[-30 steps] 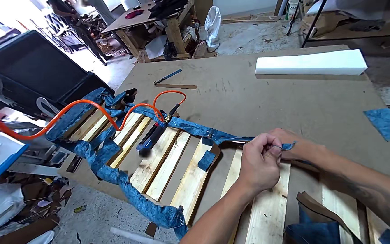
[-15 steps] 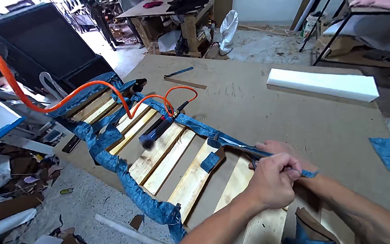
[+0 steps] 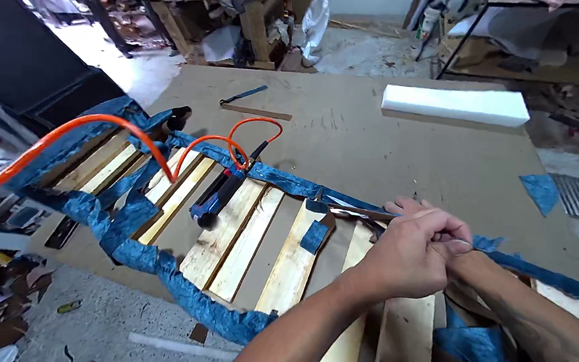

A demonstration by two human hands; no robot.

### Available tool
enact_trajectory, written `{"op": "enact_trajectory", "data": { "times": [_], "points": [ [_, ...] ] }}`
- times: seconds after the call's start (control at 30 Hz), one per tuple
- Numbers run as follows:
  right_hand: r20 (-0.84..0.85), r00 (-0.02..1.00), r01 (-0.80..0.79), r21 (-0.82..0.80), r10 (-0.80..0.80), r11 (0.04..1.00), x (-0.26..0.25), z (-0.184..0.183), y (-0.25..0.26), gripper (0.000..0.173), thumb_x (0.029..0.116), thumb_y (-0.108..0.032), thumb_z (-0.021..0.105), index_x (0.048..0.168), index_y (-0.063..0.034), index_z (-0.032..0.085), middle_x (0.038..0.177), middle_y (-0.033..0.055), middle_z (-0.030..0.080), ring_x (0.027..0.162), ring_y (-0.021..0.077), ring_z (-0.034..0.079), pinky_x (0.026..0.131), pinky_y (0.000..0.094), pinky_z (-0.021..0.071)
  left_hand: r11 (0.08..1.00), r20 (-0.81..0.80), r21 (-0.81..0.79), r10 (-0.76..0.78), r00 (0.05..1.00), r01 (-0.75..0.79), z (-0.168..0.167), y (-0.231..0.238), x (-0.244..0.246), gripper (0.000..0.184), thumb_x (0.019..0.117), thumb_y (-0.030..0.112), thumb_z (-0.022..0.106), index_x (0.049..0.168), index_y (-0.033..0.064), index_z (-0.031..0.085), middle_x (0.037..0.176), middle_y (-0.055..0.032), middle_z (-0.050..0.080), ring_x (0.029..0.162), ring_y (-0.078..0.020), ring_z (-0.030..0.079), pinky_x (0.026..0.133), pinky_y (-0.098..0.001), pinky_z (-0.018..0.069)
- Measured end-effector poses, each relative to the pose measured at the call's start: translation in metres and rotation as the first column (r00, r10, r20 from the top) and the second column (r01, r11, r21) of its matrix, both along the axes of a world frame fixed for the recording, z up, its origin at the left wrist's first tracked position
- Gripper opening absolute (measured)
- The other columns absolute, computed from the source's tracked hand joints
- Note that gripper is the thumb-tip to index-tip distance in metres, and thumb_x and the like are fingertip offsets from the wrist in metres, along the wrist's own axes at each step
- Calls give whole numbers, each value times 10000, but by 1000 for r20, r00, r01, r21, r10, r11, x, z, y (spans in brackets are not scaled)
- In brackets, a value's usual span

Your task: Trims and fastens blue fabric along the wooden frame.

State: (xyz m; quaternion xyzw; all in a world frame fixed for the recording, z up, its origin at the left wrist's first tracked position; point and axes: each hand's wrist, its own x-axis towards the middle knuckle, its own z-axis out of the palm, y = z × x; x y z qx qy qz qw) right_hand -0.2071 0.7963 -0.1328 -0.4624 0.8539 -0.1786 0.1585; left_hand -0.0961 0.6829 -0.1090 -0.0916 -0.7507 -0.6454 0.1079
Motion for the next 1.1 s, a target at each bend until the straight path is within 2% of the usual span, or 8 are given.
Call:
{"op": "enact_trajectory", "data": {
  "times": [0.07,0.13,0.27,0.37,0.43,0.63,0.93,1.1],
  "points": [
    [-103,995,6,212,16,977,-9,-45,-12,388,1000,-244,636,1381,-168,633,1393,193,597,1294,392,562,1040,629,415,964,77,-210,-149,986,162,7,-16,4,350,994,154,684,1329,92,605,1255,-83,622,970,-167,656,833,-354,587],
    [-44,999,32,377,-17,926,1,-42,-30,403,1050,-300,558,1436,-200,609,1489,123,570,1397,330,502,1142,560,365,877,155,-465,-54,986,121,3,-40,19,616,960,251,738,1513,202,471,1538,-69,460,1084,-206,675,818,-413,621],
    [-387,921,-9,97,46,995,7,-86,-29,442,869,-600,643,1017,-200,757,985,60,722,950,277,701,849,552,557,630,87,-764,318,944,-141,-50,-131,47,562,944,342,749,1447,202,539,1492,-81,492,951,-246,702,712,-445,625],
    [-404,915,56,122,-2,991,20,-87,-32,508,797,-672,660,1019,-220,731,921,36,653,843,251,661,745,518,550,552,121,-832,289,950,-62,-89,-165,51,504,979,223,698,1455,213,534,1517,-57,499,912,-256,715,679,-458,619],
    [-410,912,109,156,-36,982,26,-84,-36,558,769,-700,673,1005,-196,707,922,49,619,838,263,637,741,519,532,533,90,-844,236,968,-52,-100,-169,51,395,994,117,630,1382,183,603,1301,-68,640,950,-260,713,707,-463,617],
    [-431,898,192,194,-92,962,33,-79,-47,615,761,-731,660,1035,-181,698,1001,88,614,936,307,624,807,555,508,784,83,-615,175,981,-88,-112,-170,81,145,914,-24,624,987,86,686,1103,-46,688,977,-168,698,831,-375,619],
    [-442,897,50,106,2,993,34,-93,-58,446,929,-564,627,1086,-164,748,1074,100,743,1046,326,702,893,558,557,878,-58,-348,329,943,-327,-104,-157,92,224,977,17,529,932,79,739,1098,-3,736,1051,-82,695,921,-285,596],
    [-557,830,49,54,-11,997,32,-88,-70,441,814,-539,676,1013,-150,739,939,114,710,893,348,685,751,570,519,892,14,-337,324,946,-300,-103,-138,92,220,1024,85,543,954,71,750,1071,-14,737,1046,-85,688,939,-285,577]
  ]
}}
